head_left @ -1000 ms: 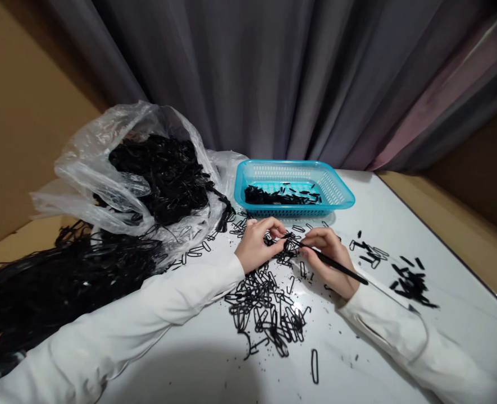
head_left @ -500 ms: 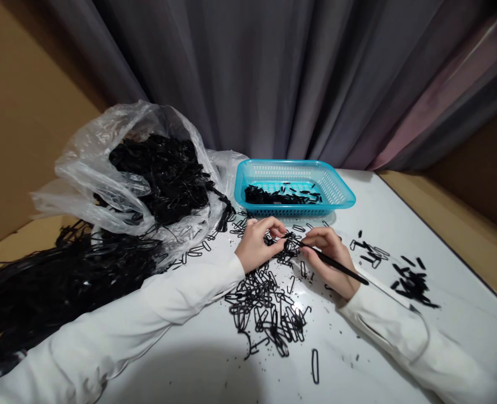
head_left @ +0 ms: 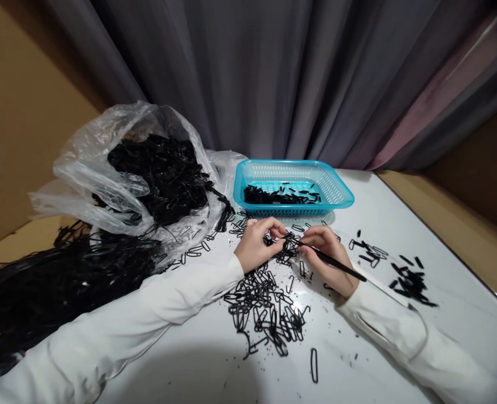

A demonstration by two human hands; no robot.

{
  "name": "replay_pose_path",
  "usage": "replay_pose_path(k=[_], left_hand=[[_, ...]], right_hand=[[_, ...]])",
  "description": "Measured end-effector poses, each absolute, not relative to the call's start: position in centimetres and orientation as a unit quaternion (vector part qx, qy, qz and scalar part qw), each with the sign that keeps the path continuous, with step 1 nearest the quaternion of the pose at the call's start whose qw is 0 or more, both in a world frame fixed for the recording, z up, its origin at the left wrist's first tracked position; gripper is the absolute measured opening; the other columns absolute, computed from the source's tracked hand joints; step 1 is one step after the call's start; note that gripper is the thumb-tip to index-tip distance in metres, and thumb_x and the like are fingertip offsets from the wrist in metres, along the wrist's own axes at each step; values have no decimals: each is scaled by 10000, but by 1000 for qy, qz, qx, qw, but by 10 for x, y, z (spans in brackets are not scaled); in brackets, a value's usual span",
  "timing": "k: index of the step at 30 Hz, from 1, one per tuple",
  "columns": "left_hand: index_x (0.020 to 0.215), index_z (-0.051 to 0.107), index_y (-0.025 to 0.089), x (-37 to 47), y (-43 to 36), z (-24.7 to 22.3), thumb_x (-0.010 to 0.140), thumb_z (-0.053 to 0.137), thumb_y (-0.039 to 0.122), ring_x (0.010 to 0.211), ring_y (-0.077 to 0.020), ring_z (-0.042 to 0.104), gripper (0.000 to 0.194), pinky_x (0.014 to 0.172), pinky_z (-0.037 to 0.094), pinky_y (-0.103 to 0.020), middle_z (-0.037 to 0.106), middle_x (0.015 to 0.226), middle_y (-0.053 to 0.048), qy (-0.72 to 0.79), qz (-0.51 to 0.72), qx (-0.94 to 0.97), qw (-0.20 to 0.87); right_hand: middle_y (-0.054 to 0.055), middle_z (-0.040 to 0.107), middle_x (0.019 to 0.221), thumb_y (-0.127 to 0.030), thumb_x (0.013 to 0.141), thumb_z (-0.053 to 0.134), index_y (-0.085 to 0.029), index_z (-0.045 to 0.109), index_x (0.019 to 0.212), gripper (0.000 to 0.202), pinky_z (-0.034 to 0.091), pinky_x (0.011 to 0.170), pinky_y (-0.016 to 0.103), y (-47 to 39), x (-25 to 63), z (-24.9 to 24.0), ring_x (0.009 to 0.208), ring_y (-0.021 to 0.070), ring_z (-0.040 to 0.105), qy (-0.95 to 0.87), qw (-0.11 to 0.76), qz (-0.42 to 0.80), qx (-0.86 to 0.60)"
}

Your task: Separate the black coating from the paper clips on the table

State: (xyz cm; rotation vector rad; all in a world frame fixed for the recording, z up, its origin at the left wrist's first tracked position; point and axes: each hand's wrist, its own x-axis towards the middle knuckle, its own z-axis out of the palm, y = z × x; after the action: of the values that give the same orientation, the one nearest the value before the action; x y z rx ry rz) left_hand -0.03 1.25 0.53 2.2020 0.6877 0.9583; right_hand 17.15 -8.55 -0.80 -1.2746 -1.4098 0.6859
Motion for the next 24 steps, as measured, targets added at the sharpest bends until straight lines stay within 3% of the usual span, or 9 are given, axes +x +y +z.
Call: replay_pose_path(k=[11,18,24], left_hand=[[832,590,172,1,17,4,769,645,124,717,-119,642,97,744,484,-280,670,775,16,243,370,823,356],[837,591,179,1,17,4,768,638,127,726,-127,634,98,766,480,-296,670,779,10,253,372,825,343],[867,611,196,0,15,7,780,607,122,819,-159,614,115,860,399,-371,654,827,17,266,371,837,301]], right_hand=[[-17,638,746,-361,868,576,-241,441,993,220,541,609,275,-79,171,-4,639,125,634,-574,576,313,-490],[-4,647,759,-326,886,559,-242,450,1017,190,533,603,268,-81,171,-6,654,129,638,-583,575,286,-498],[32,635,926,-232,838,630,-245,518,1036,228,507,775,338,-88,172,-5,846,166,625,-620,557,210,-511]])
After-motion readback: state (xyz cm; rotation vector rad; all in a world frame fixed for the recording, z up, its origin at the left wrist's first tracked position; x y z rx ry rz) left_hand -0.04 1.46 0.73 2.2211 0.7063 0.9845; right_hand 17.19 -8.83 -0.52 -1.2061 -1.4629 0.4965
